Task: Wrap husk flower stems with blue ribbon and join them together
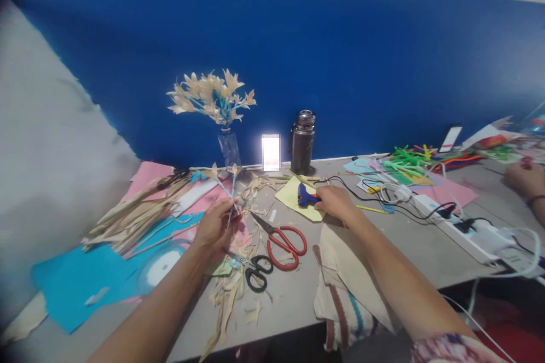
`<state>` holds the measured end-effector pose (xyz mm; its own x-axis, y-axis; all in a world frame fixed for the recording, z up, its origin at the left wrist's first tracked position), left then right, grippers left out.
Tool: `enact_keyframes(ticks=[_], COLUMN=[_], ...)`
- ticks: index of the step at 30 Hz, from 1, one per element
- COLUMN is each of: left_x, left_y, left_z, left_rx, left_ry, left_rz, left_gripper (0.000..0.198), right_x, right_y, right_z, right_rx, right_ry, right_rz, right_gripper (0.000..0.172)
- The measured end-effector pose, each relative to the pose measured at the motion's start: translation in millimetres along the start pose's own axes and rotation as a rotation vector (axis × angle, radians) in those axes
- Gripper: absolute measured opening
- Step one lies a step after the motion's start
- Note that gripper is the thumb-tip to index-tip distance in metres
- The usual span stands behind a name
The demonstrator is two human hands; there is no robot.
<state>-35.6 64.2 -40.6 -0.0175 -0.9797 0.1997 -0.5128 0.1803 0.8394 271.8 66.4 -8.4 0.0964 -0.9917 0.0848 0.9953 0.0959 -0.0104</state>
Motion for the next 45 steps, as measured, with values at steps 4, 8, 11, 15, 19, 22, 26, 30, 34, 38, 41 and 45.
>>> enact_keyframes(ticks=[4, 8, 11, 15, 19, 22, 26, 30, 34, 38, 41, 45], left_x=[-0.9, -1.1, 2.9, 11.2, 18.5, 25.0, 33.5, 36.5, 35.7, 34.1, 33.5, 32.8], left_y=[-2.8, -8.0, -9.9, -6.4, 0.0, 4.2, 10.3, 11.6, 8.7, 3.5, 1.3, 1.3], left_z=[0.6, -0.5, -4.2, -9.6, -10.7, -12.4, -18.6, -20.7, -18.5, -17.3, -17.3, -17.4], left_rx=[-0.005, -0.009, -0.012, -0.056, -0.195, -0.279, -0.335, -0.337, -0.349, -0.287, -0.250, -0.253], left_ry=[0.007, 0.007, -0.002, -0.047, -0.088, -0.066, -0.066, -0.094, -0.107, -0.125, -0.114, -0.099], left_rz=[-0.008, -0.009, -0.017, -0.074, -0.176, -0.210, -0.307, -0.329, -0.270, -0.184, -0.139, -0.127], left_gripper=[0.026, 0.027, 0.026, 0.024, 0.022, 0.023, 0.028, 0.023, 0.025, 0.025, 0.025, 0.027], right_x=[-0.1, 2.8, 4.5, 7.5, 5.3, 2.9, 5.9, 10.9, 12.9, 13.1, 12.7, 11.0], right_y=[-0.1, -15.4, -44.1, -104.6, -139.7, -143.2, -144.6, -152.2, -154.7, -153.9, -153.7, -152.5], right_z=[1.9, 21.7, 46.8, 52.3, 17.7, -6.7, -18.6, -21.1, -19.2, -17.4, -18.6, -22.5], right_rx=[-0.010, -0.013, -0.071, -0.667, -1.074, -1.400, -1.551, -1.592, -1.593, -1.597, -1.615, -1.600], right_ry=[-0.038, -0.051, 0.089, 0.266, 0.297, 0.175, 0.073, 0.024, 0.020, 0.002, -0.023, -0.020], right_rz=[0.052, 0.081, 0.122, 0.362, 0.336, 0.284, 0.294, 0.332, 0.349, 0.376, 0.383, 0.403], right_gripper=[0.017, 0.011, 0.018, 0.019, 0.022, 0.029, 0.034, 0.035, 0.037, 0.036, 0.035, 0.031])
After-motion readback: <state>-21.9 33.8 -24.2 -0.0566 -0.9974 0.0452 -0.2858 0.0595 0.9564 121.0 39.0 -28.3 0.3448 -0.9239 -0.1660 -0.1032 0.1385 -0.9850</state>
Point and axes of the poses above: each hand's wrist, its own x-axis away from the middle knuckle, its own z-axis out of the back of the hand, y = z × x, the point moved 2 cm from there along -x, towards the middle knuckle, and after that the axes turned 3 degrees about z, right-handed, at the moved point
